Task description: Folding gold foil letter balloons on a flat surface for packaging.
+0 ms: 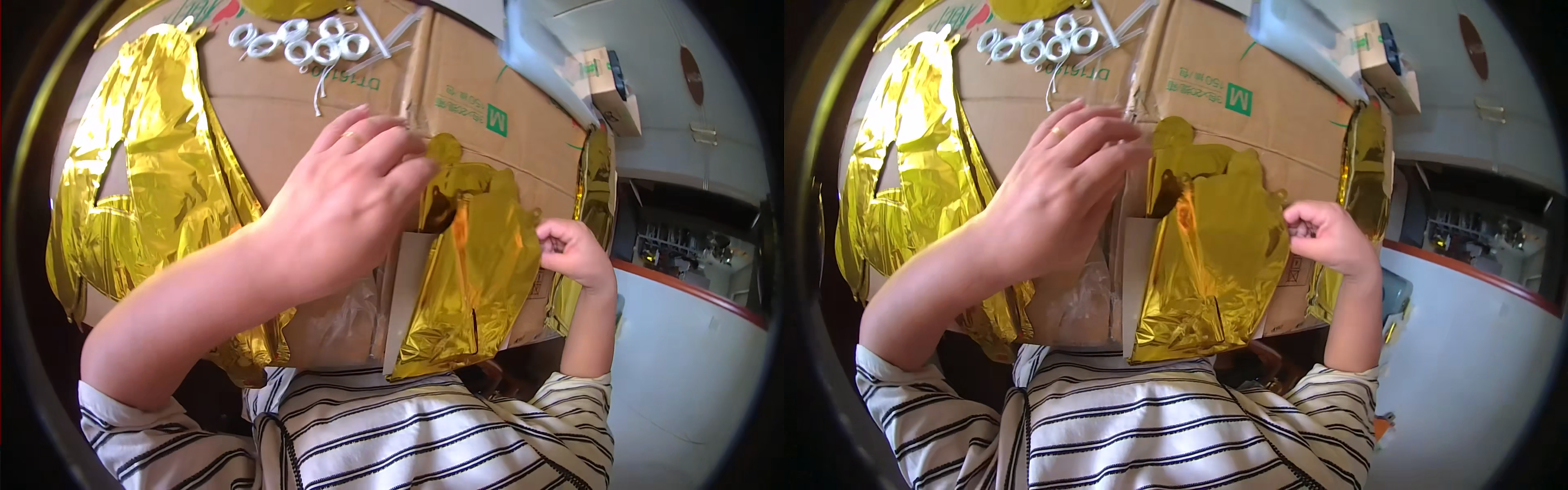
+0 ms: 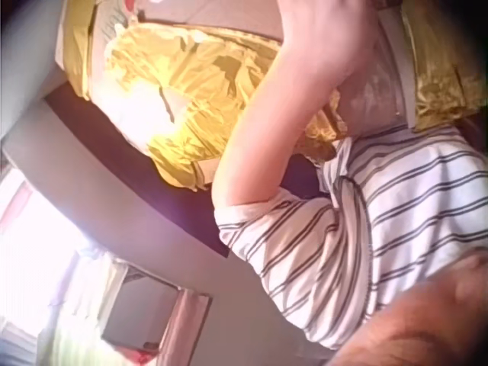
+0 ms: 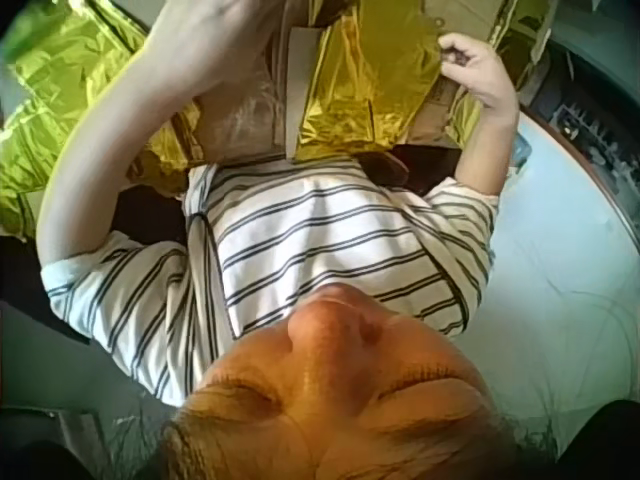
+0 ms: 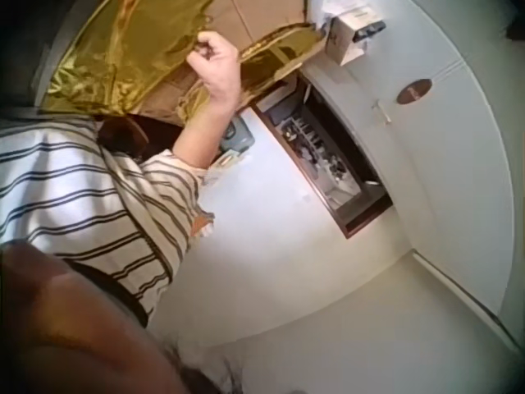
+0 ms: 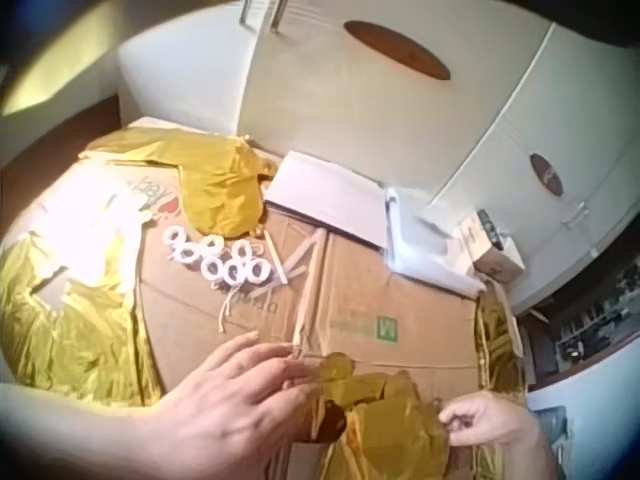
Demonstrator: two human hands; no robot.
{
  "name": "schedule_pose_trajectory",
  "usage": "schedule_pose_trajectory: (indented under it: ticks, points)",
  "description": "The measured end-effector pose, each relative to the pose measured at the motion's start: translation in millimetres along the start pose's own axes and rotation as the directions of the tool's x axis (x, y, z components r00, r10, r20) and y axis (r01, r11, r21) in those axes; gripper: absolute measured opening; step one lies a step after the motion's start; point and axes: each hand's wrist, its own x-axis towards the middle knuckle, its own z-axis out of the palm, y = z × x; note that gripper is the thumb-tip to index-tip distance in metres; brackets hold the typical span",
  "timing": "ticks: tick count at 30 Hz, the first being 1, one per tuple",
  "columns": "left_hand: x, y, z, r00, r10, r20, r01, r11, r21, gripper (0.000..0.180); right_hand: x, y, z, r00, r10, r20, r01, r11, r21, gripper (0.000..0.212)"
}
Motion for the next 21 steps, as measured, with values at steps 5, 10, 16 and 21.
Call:
schedule_pose_trajectory:
  ticks: [5,10,16,21]
  points:
    - [-26,40,-24,0.993,-0.048,0.110,0.047,0.999,0.012,0.044,-1,-5,7,0.999,-0.025,-0.029,0.026,1.000,0.004,0.028]
    - [-59,72,-18,0.992,-0.086,0.087,0.088,0.996,-0.010,0.042,-24,4,17,0.928,-0.256,-0.270,0.182,0.945,-0.270,0.035]
    - [-89,95,6,1.000,-0.006,0.006,0.006,1.000,-0.028,0.042,-72,13,71,0.689,-0.570,-0.448,0.350,0.803,-0.483,0.022]
    - [-102,107,17,1.000,-0.015,0.016,0.016,0.997,-0.070,0.040,-100,33,113,0.662,-0.646,-0.379,0.357,0.717,-0.599,0.031]
